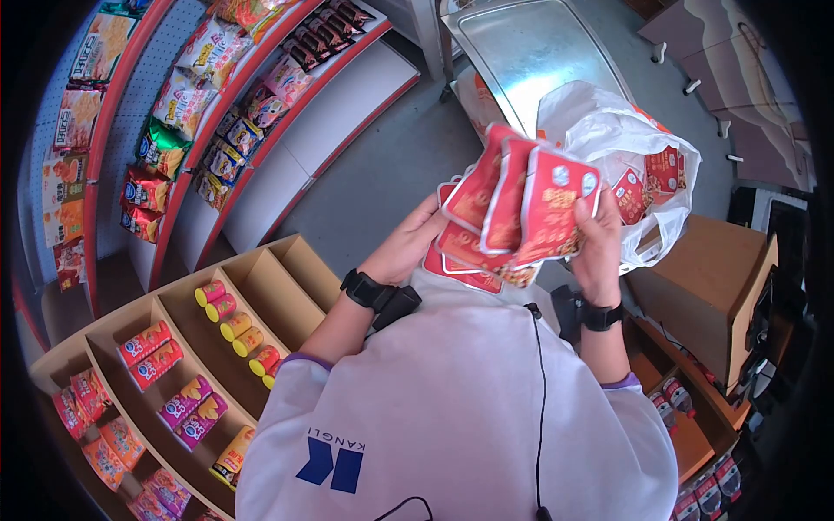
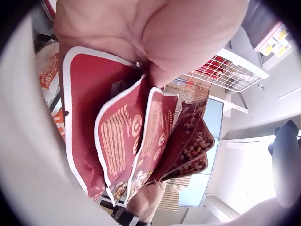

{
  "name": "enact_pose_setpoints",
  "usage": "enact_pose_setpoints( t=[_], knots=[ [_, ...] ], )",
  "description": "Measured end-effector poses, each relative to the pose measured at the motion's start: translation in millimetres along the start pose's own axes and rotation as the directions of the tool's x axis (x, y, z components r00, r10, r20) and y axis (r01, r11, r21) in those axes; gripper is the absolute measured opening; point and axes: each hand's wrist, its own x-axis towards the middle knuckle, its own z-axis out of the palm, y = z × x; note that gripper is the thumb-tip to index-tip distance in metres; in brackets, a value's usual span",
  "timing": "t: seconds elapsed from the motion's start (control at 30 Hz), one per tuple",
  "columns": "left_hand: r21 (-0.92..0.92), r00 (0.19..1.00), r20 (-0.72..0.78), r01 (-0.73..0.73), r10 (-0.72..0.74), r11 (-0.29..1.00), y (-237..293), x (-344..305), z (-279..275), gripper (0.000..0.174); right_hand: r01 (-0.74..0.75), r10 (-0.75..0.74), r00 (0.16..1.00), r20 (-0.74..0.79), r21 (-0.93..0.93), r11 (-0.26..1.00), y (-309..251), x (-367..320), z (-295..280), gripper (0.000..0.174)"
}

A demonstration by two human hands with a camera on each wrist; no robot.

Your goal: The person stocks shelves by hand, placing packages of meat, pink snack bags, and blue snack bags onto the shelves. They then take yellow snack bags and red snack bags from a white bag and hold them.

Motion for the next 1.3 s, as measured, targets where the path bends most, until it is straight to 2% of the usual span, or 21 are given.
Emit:
enact_pose_setpoints(
  t=[0.1,0.13,0.27,0.33,0.47,0.53,0.77,0.83,0.87,0.93,1.07,1.13,1.23,1.3],
  knots=[
    [-0.008,0.999,0.007,0.042,-0.042,0.999,10,0,7,0.039,0.066,-0.064,0.997,-0.030,0.066,0.996,-22,17,-2,0.029],
    [0.001,0.998,0.010,0.061,-0.061,0.998,12,2,8,0.039,0.084,-0.084,0.996,0.027,0.029,0.996,-31,24,-1,0.029],
    [0.054,1.000,0.002,-0.004,0.004,0.999,7,8,3,0.040,0.074,-0.072,0.996,0.053,-0.039,0.996,-22,27,9,0.031],
    [0.023,0.998,-0.060,-0.006,0.008,1.000,12,6,6,0.044,0.068,-0.065,0.996,0.058,-0.047,0.997,-15,28,11,0.031],
    [0.006,0.994,-0.096,0.056,-0.055,0.998,10,3,0,0.050,0.014,-0.014,1.000,0.013,-0.054,0.998,-7,27,16,0.033],
    [-0.082,0.991,-0.079,0.102,-0.108,0.991,8,3,-2,0.055,0.038,-0.037,0.999,0.026,-0.058,0.998,-3,29,17,0.033],
    [-0.175,0.990,0.071,0.131,-0.120,0.976,10,3,-10,0.060,0.039,-0.031,0.996,0.078,-0.106,0.994,-9,32,18,0.033],
    [0.088,0.999,0.043,0.029,-0.033,0.996,8,2,-9,0.067,0.003,0.002,0.997,0.080,-0.056,0.998,-10,31,19,0.033],
    [0.087,0.999,0.043,0.029,-0.032,0.996,7,2,-9,0.067,0.002,0.002,0.997,0.080,-0.056,0.998,-11,30,20,0.033],
    [-0.034,0.995,0.097,-0.015,0.018,0.999,5,2,-11,0.067,-0.031,0.026,0.996,0.088,0.052,0.998,-13,29,21,0.032],
    [0.066,0.993,0.116,-0.044,0.036,0.997,12,-1,-5,0.068,-0.098,0.092,0.992,0.086,0.063,0.993,-16,26,18,0.033],
    [0.074,0.993,0.117,-0.015,0.006,0.997,13,0,-4,0.065,-0.075,0.079,0.992,0.098,-0.046,0.996,-14,26,16,0.034],
    [-0.017,0.998,0.067,0.000,0.001,1.000,8,0,-6,0.060,-0.056,0.065,0.994,0.083,-0.111,0.992,-15,25,15,0.033],
    [0.030,1.000,0.030,-0.009,0.008,1.000,8,0,-3,0.056,-0.036,0.045,0.996,0.077,-0.113,0.993,-15,24,18,0.033]
  ],
)
